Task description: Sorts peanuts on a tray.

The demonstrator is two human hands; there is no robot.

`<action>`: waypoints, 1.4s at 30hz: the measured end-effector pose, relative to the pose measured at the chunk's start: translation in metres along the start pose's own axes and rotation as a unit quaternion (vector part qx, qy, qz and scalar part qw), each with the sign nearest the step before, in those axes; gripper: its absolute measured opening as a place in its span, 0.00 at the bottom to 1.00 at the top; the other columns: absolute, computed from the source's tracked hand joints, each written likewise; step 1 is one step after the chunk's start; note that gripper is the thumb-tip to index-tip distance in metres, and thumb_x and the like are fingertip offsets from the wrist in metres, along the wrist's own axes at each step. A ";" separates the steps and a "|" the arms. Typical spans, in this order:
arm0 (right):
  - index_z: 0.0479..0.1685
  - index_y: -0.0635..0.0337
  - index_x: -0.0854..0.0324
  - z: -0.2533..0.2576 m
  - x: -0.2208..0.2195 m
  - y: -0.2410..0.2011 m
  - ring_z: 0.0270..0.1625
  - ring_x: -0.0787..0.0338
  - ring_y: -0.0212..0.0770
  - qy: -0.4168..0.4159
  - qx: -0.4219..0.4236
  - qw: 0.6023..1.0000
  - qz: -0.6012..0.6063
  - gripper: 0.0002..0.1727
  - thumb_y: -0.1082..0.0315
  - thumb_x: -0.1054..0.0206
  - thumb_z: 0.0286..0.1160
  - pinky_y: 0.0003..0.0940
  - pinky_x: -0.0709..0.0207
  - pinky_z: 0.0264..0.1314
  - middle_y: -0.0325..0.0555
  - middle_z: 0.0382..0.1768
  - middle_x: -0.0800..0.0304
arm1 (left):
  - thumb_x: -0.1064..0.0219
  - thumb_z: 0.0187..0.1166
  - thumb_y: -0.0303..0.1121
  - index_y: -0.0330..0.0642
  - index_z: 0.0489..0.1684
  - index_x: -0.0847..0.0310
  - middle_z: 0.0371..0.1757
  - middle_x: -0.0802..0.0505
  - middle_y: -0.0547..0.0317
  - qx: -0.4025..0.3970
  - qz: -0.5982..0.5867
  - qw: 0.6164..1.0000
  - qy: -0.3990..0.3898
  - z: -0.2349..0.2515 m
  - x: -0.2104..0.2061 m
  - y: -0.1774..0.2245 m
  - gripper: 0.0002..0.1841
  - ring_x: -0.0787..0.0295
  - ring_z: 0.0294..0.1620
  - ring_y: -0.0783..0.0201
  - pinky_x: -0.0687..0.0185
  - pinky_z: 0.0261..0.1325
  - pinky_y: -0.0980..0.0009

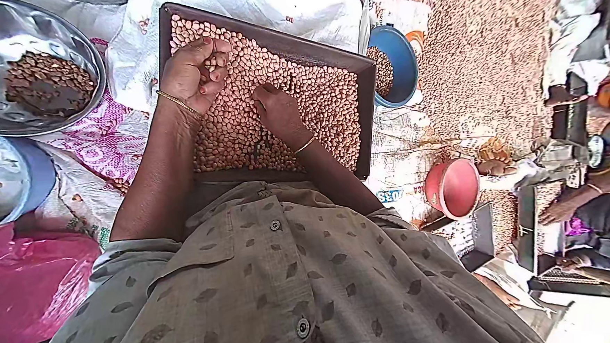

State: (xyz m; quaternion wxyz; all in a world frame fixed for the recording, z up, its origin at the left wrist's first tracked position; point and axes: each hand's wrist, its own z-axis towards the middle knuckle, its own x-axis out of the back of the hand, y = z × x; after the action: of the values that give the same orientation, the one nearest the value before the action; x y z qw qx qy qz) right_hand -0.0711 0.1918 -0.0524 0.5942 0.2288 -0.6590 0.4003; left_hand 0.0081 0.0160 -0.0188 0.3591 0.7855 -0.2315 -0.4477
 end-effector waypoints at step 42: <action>0.53 0.64 0.16 0.011 0.009 0.003 0.52 0.08 0.55 -0.123 -0.014 0.992 0.037 0.14 0.68 0.34 0.72 0.53 0.16 0.47 0.58 0.70 0.19 | 0.61 0.95 0.34 0.47 0.45 0.19 0.27 0.16 0.71 0.003 0.009 1.000 -0.013 0.002 0.001 -0.003 0.19 0.31 0.15 0.81 0.40 0.15 0.88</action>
State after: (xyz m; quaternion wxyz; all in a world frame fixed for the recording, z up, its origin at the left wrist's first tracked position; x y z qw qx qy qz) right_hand -0.0820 0.1866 -0.0444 0.4966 0.2433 -0.7404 0.3821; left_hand 0.0069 0.0165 -0.0222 0.3575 0.7787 -0.2447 -0.4538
